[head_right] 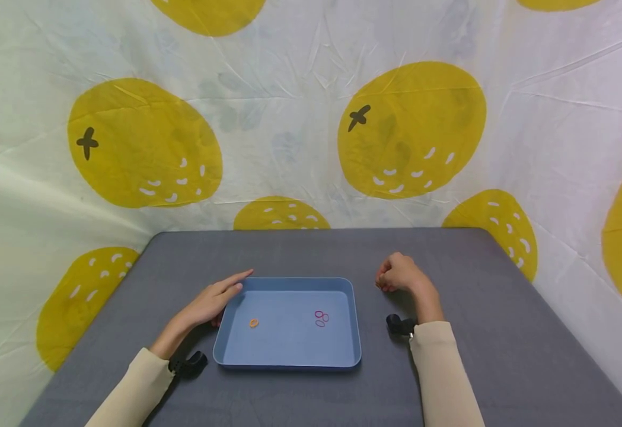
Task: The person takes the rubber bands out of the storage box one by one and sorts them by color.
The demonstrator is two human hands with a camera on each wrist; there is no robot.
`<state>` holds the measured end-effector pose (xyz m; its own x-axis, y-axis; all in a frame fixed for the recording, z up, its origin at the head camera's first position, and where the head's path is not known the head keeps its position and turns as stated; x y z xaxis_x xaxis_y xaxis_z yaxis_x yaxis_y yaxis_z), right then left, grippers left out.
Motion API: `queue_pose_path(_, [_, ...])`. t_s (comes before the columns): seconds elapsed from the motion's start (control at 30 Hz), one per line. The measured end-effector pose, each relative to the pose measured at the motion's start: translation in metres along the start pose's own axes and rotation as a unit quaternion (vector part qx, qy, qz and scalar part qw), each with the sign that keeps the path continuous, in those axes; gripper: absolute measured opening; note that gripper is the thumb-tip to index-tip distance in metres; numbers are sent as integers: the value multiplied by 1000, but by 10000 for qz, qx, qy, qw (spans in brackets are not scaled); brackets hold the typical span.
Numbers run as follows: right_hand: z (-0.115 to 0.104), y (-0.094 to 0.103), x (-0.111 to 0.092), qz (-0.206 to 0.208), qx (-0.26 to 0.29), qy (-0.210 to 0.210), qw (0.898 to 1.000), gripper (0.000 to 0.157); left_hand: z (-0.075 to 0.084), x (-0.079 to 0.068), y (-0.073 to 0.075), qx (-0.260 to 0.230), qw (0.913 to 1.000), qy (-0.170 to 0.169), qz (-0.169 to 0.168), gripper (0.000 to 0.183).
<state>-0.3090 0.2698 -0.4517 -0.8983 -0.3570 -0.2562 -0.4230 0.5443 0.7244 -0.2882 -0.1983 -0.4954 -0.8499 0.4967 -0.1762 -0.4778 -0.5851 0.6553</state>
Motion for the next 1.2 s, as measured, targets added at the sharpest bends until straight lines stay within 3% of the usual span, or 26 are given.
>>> queue_pose_path(0.7, [1,0,7,121,-339,8,9994,17,2,1,0,35,10000,22,-6,47])
queue_pose_path(0.97, [-13,5,4,240,-686,180,9972,29,2,-1,0,75,10000,-8,42,47])
queue_pose_path(1.2, [-25,3,3,189,-658,339,9971,26,2,0,-1,94,9999,24,56,45])
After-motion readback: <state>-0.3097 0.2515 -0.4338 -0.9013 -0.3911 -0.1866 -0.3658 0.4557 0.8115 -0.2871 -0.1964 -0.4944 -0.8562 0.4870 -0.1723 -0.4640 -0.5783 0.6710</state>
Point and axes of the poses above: each hand's wrist, its own x-axis towards the middle knuckle, its own y-axis out of the back of the hand, z = x × y, the point moved 1 cm from there along x, towards the middle knuckle, and after that the axes turned 10 degrees about -z, right-handed, at the moved point
